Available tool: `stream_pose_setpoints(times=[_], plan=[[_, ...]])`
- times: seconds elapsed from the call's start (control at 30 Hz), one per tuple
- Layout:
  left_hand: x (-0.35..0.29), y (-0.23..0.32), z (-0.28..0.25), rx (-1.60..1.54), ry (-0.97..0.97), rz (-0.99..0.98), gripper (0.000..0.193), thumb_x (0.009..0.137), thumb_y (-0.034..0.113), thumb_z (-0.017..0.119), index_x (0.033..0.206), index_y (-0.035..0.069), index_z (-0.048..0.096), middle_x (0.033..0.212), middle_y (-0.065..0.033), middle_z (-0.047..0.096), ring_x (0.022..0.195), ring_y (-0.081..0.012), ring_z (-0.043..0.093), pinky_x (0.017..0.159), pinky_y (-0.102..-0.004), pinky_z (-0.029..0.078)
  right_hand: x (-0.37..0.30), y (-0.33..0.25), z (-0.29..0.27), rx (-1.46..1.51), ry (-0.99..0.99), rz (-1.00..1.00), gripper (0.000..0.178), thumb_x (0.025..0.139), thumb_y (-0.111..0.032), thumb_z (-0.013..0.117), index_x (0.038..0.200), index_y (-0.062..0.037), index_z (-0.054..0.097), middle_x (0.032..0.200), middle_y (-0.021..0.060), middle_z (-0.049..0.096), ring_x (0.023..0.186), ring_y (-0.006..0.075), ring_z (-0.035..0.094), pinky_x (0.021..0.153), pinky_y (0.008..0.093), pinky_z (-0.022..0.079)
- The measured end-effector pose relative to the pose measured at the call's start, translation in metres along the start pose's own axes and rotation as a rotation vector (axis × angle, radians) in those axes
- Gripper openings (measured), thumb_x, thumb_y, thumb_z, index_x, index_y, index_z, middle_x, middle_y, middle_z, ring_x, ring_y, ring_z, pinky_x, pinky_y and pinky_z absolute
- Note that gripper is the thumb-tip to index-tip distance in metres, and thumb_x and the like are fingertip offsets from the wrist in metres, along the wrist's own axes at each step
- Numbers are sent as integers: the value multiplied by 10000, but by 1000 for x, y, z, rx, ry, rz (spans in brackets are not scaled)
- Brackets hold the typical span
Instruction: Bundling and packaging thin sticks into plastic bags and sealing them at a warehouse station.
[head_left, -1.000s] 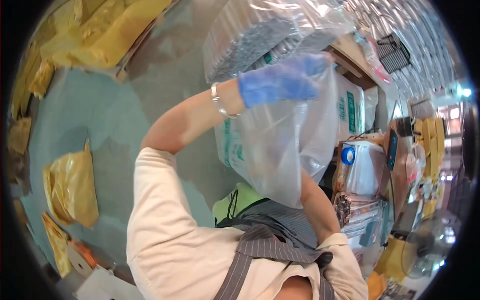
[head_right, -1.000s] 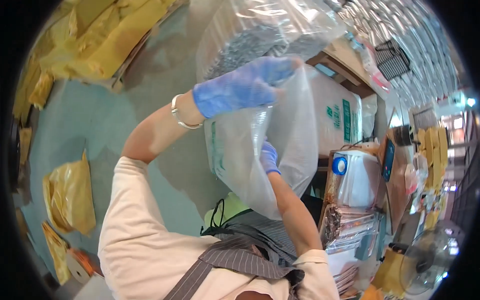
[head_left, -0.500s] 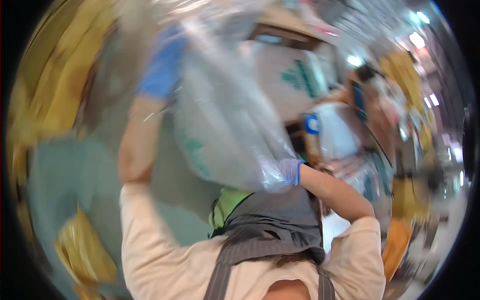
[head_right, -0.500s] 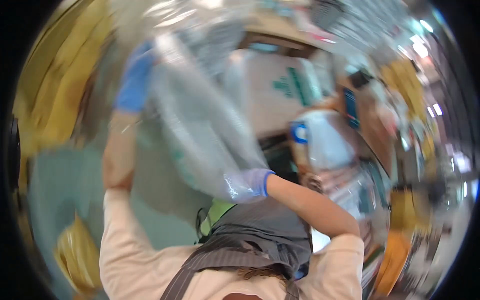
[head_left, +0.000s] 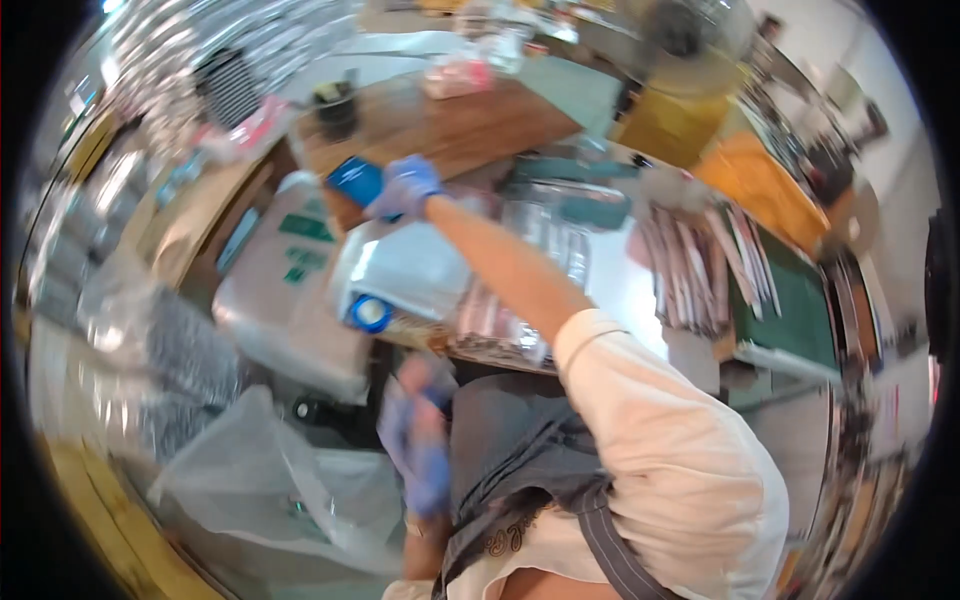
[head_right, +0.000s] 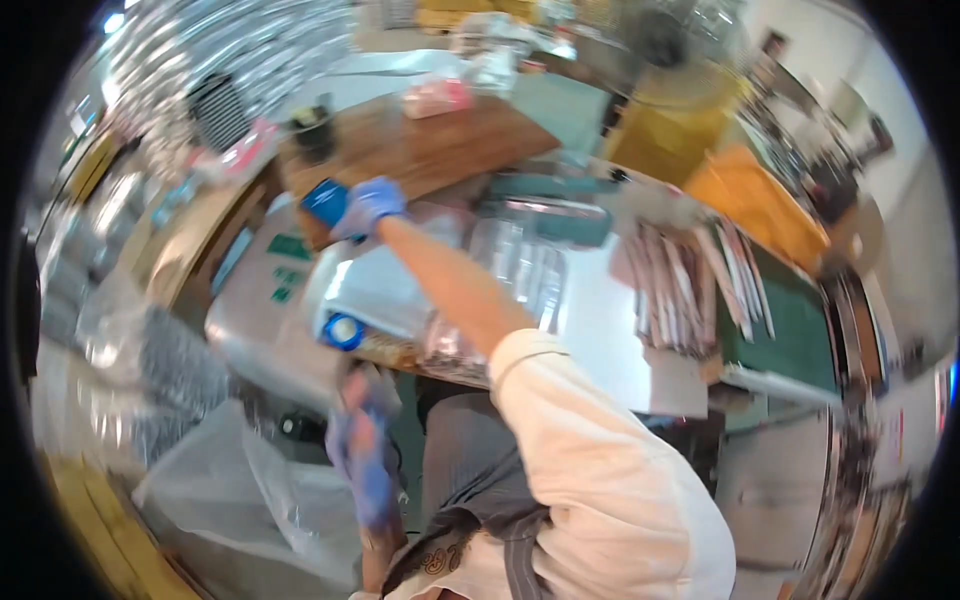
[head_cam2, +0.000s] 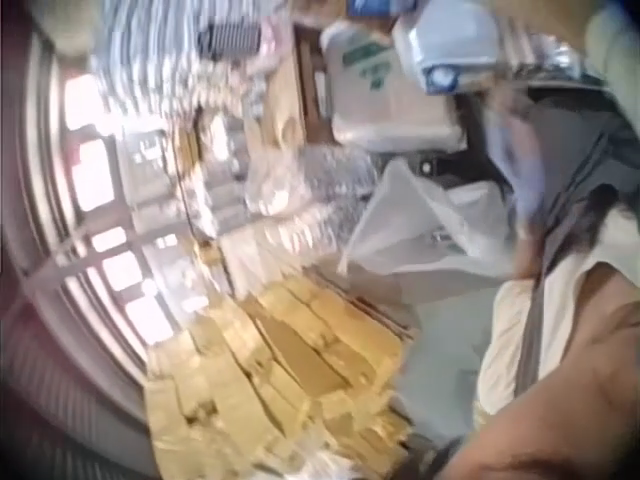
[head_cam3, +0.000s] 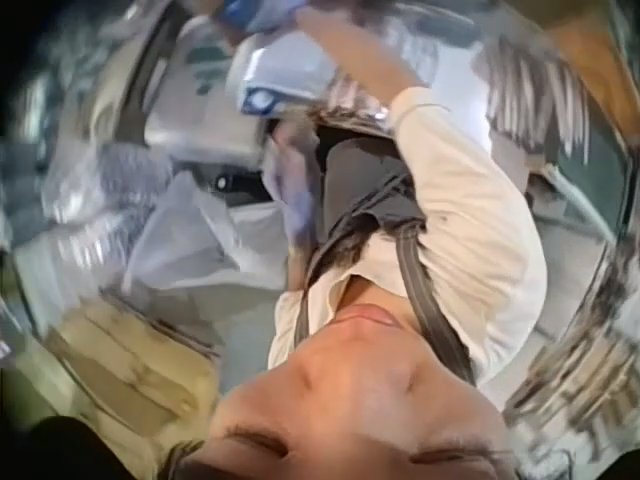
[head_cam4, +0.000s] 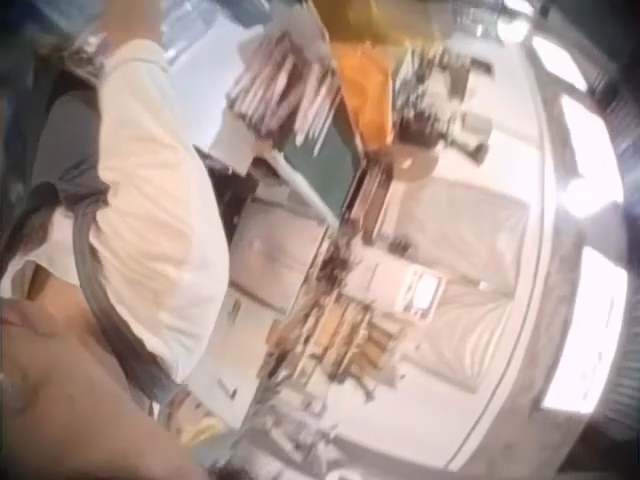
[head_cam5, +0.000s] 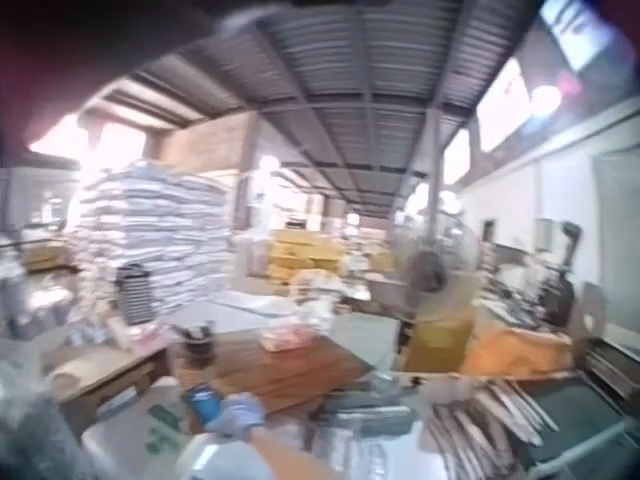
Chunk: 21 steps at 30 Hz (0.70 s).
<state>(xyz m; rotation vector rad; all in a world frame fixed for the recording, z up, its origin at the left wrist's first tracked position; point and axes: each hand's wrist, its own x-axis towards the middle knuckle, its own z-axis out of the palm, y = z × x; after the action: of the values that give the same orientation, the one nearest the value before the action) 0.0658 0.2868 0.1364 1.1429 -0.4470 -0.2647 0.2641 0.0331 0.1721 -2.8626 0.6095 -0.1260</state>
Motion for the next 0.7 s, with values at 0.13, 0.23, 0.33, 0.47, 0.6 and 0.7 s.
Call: stream_pose_setpoints(times=[0.13, 0.23, 0.33, 0.47, 0.6, 0.7], plan=[[107, -114, 9, -443, 217, -153, 696, 842, 549, 429, 1278, 11, 360, 1230, -113, 465, 1082, -269, 483, 926, -411, 390, -80, 7, 41, 272, 84, 22, 690, 503, -461, 722, 1015, -21, 580, 1048, 205, 532, 1045, 337, 481, 883, 371, 413], [125, -143, 18, -810, -102, -420, 689, 839, 598, 360, 1236, 36, 402, 1168, -147, 510, 1024, -297, 524, 896, -426, 420, -184, 50, 54, 658, 126, 2, 812, 481, -384, 763, 1118, 40, 490, 1040, 222, 507, 998, 366, 486, 870, 384, 405], [99, -151, 65, -807, -105, -629, 710, 814, 618, 404, 1203, 24, 424, 1113, -148, 546, 937, -293, 575, 829, -428, 475, -245, 100, 46, 1521, -81, 219, 574, 646, -172, 727, 1136, 19, 495, 1004, 62, 544, 959, 144, 491, 843, 284, 396], [80, -128, 101, -986, -371, -768, 780, 795, 638, 415, 1267, 19, 357, 1176, -190, 507, 967, -298, 567, 833, -409, 482, -278, 124, 47, 1514, 193, 280, 456, 682, -117, 689, 1078, 30, 517, 922, 76, 557, 831, 139, 526, 731, 272, 441], [75, -114, 133, -918, -407, -740, 812, 781, 650, 426, 1278, 14, 337, 1176, -206, 501, 975, -296, 565, 819, -405, 491, -277, 135, 27, 1370, 284, 363, 246, 760, -125, 633, 941, 15, 544, 803, 33, 553, 734, 85, 485, 664, 230, 418], [76, -117, 149, -901, -443, -744, 814, 779, 650, 430, 1274, 11, 340, 1172, -198, 506, 982, -293, 560, 821, -404, 490, -283, 146, 16, 1488, 325, 519, 167, 834, -151, 567, 880, 9, 557, 748, 3, 545, 699, 56, 460, 638, 205, 402]])
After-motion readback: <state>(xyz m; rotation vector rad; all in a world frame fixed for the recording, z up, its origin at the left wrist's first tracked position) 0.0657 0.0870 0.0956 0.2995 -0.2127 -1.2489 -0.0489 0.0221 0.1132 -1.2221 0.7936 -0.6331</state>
